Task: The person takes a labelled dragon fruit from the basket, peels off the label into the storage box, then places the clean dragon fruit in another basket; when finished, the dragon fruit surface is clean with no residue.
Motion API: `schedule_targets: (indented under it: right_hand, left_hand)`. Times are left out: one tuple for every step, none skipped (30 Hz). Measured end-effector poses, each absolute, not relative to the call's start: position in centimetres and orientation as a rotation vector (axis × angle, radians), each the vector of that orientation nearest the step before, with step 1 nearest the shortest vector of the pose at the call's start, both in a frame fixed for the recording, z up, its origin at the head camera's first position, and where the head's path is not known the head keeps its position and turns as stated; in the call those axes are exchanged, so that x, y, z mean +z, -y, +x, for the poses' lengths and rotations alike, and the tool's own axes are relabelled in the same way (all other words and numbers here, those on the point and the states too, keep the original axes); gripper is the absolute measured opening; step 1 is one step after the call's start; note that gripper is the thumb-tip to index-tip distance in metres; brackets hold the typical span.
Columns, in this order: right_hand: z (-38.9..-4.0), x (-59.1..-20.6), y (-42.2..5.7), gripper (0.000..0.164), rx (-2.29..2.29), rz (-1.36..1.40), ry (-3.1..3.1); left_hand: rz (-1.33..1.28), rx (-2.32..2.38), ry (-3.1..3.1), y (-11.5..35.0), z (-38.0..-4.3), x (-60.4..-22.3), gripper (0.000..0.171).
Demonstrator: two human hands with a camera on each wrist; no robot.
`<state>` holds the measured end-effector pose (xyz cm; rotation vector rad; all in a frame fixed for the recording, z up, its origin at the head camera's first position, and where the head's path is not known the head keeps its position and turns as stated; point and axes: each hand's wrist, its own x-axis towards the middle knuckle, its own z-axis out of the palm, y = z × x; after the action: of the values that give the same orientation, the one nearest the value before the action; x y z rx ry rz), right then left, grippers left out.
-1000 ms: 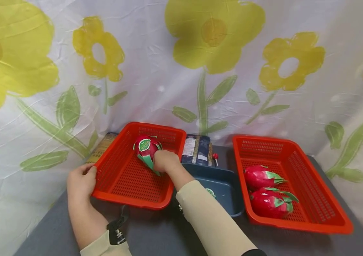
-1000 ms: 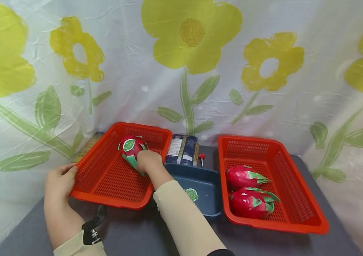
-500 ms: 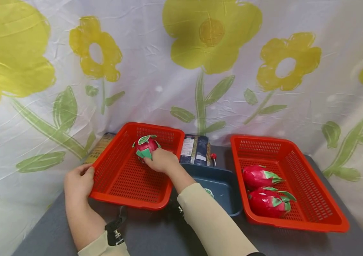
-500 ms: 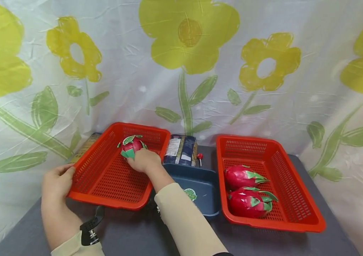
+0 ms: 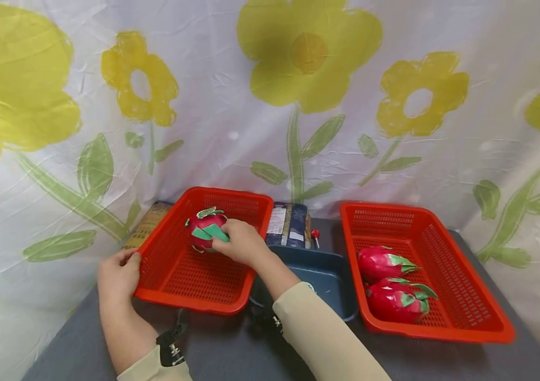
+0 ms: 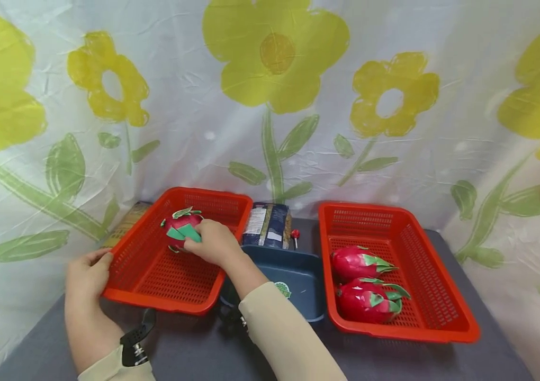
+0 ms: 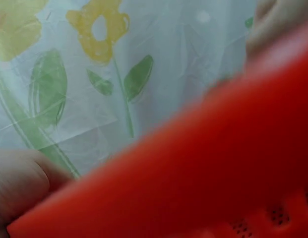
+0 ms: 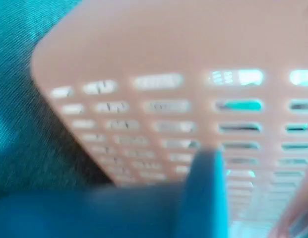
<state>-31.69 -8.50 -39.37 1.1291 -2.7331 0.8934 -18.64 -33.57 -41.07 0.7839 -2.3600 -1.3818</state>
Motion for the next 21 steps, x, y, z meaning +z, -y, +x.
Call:
schedule_targets:
  right_hand:
    - [-31.4,-39.2,8.2,0.029,0.921,1.135,2.694]
    - [-31.1,-39.1,7.9,0.028,0.949,1.141,2.652]
    - [-30.8,-38.9,7.5,0.027,0.969,1.145,2.613]
    - [-30.4,-38.6,7.1,0.027,0.984,1.148,2.573]
    - [-30.0,-38.3,6.6,0.026,0.994,1.147,2.537]
    - [-29.7,-37.9,6.1,0.025,1.003,1.146,2.505]
    - [-29.3,-37.6,5.5,0.024,1.013,1.144,2.473]
    - [-28.9,-37.3,4.9,0.023,1.019,1.143,2.445]
    - [-28.4,-36.9,4.4,0.024,1.020,1.144,2.419]
    - [-28.0,-36.6,3.8,0.024,1.021,1.146,2.398]
    - [-27.6,-36.3,3.2,0.024,1.021,1.150,2.378]
    - [-27.1,-35.9,2.6,0.024,1.022,1.157,2.361]
    - [-26.7,-35.6,2.0,0.025,1.020,1.166,2.346]
    - [-26.2,-35.2,1.3,0.025,1.017,1.175,2.332]
    - [-25.7,-34.8,0.7,0.026,1.011,1.187,2.319]
    - [-25.3,-34.4,0.0,0.025,1.009,1.204,2.307]
    - [-24.8,-34.1,-0.7,0.025,1.006,1.227,2.290]
    - [-24.3,-33.7,-1.4,0.024,1.000,1.251,2.275]
    - [-23.8,-33.5,-2.2,0.021,0.995,1.272,2.260]
    - [-23.4,-33.2,-3.0,0.019,0.982,1.298,2.241]
    - [-22.9,-33.1,-3.9,0.018,0.973,1.321,2.228]
  left_hand:
    - [0.788,-1.385,2.358,33.6,-18.7,-41.2,0.044]
    - [0.794,-1.398,2.352,33.6,-18.7,-41.4,0.045]
    - [0.798,-1.410,2.344,33.7,-18.7,-41.5,0.045]
    - [0.802,-1.410,2.341,33.7,-18.8,-41.5,0.045]
    - [0.803,-1.410,2.339,33.8,-18.8,-41.6,0.045]
    - [0.799,-1.412,2.337,33.8,-18.9,-41.6,0.045]
    - [0.793,-1.411,2.337,33.8,-18.9,-41.6,0.045]
    - [0.793,-1.411,2.340,33.8,-18.9,-41.7,0.045]
    - [0.792,-1.407,2.343,33.8,-18.9,-41.7,0.045]
    - [0.792,-1.407,2.347,33.8,-18.9,-41.7,0.045]
    - [0.791,-1.410,2.348,33.7,-18.9,-41.7,0.045]
    - [0.792,-1.407,2.351,33.8,-18.9,-41.7,0.045]
    - [0.792,-1.405,2.351,33.8,-18.8,-41.7,0.045]
    - [0.792,-1.406,2.353,33.8,-18.8,-41.6,0.046]
    - [0.792,-1.412,2.351,33.8,-18.7,-41.6,0.046]
    - [0.794,-1.418,2.352,33.8,-18.7,-41.6,0.047]
    - [0.794,-1.417,2.351,33.8,-18.7,-41.6,0.047]
    - [0.794,-1.420,2.352,33.8,-18.7,-41.6,0.047]
    - [0.792,-1.423,2.351,33.8,-18.7,-41.5,0.047]
    - [0.791,-1.429,2.352,33.8,-18.7,-41.5,0.048]
    - [0.787,-1.434,2.355,33.7,-18.8,-41.5,0.048]
